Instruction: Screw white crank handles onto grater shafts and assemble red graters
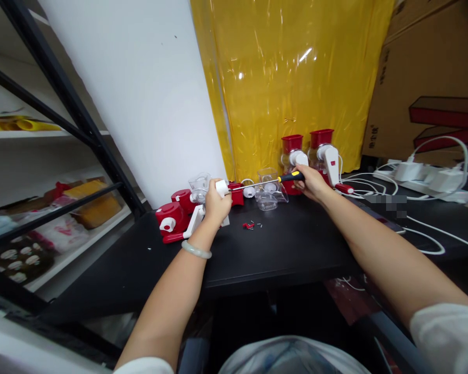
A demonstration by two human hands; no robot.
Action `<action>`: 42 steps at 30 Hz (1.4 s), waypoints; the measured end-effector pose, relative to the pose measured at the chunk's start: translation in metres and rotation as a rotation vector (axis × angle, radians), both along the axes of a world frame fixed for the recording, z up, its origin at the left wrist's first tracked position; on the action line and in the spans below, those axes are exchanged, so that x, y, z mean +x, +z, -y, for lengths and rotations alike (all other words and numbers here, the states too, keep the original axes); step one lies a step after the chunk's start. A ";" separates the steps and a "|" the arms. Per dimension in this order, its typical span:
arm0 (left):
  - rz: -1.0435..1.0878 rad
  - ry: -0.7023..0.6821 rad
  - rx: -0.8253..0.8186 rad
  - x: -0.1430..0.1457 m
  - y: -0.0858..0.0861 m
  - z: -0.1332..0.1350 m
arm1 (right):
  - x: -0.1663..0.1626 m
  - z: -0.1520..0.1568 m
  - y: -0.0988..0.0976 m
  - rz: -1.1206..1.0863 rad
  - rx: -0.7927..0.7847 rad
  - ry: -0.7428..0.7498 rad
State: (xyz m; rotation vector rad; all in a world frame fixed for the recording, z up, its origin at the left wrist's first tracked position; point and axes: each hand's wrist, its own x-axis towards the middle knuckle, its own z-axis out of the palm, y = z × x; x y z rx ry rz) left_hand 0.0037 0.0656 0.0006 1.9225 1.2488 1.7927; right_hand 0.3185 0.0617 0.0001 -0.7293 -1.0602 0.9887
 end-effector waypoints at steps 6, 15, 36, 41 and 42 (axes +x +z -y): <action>0.003 -0.017 -0.024 0.001 0.000 -0.002 | -0.003 0.008 0.006 -0.184 0.027 0.043; 0.033 -0.045 -0.104 0.002 0.002 0.000 | -0.001 -0.009 0.007 -0.040 -0.059 -0.079; 0.128 -0.153 -0.471 0.015 0.004 0.010 | -0.002 0.003 -0.005 -0.202 0.021 -0.051; 0.139 -0.170 -0.481 0.017 0.001 0.011 | 0.001 0.002 -0.008 -0.172 0.049 -0.063; 0.141 -0.168 -0.486 0.017 0.001 0.011 | 0.002 0.000 -0.009 -0.136 0.041 -0.091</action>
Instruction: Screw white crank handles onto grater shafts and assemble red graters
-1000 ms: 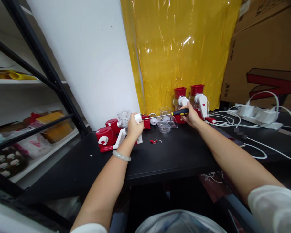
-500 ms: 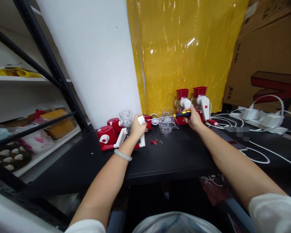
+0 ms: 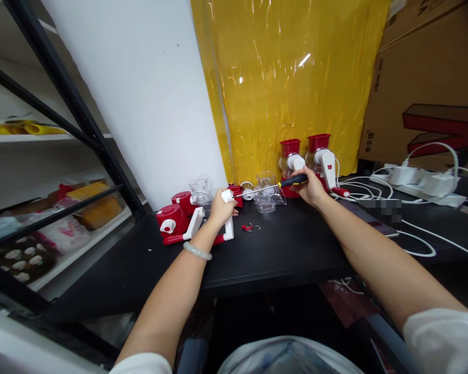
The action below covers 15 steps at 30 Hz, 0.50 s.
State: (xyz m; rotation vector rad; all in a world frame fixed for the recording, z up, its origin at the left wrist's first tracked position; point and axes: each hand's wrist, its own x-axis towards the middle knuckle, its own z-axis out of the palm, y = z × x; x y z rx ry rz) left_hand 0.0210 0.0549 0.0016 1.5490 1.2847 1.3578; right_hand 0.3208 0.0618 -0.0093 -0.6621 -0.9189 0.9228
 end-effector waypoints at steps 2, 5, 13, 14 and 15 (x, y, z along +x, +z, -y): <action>0.004 0.010 -0.016 0.000 0.001 0.000 | 0.001 -0.003 -0.002 0.087 -0.021 -0.033; 0.014 0.016 -0.034 -0.001 0.002 0.000 | 0.000 -0.003 -0.002 0.098 -0.008 -0.017; 0.031 -0.003 -0.047 -0.001 0.002 0.002 | 0.000 0.003 0.001 -0.029 0.013 0.098; 0.035 -0.003 -0.045 -0.001 0.002 0.002 | 0.000 0.002 0.001 -0.006 0.005 0.062; 0.040 -0.002 -0.043 -0.001 0.002 0.001 | 0.001 0.000 0.000 0.032 -0.008 0.024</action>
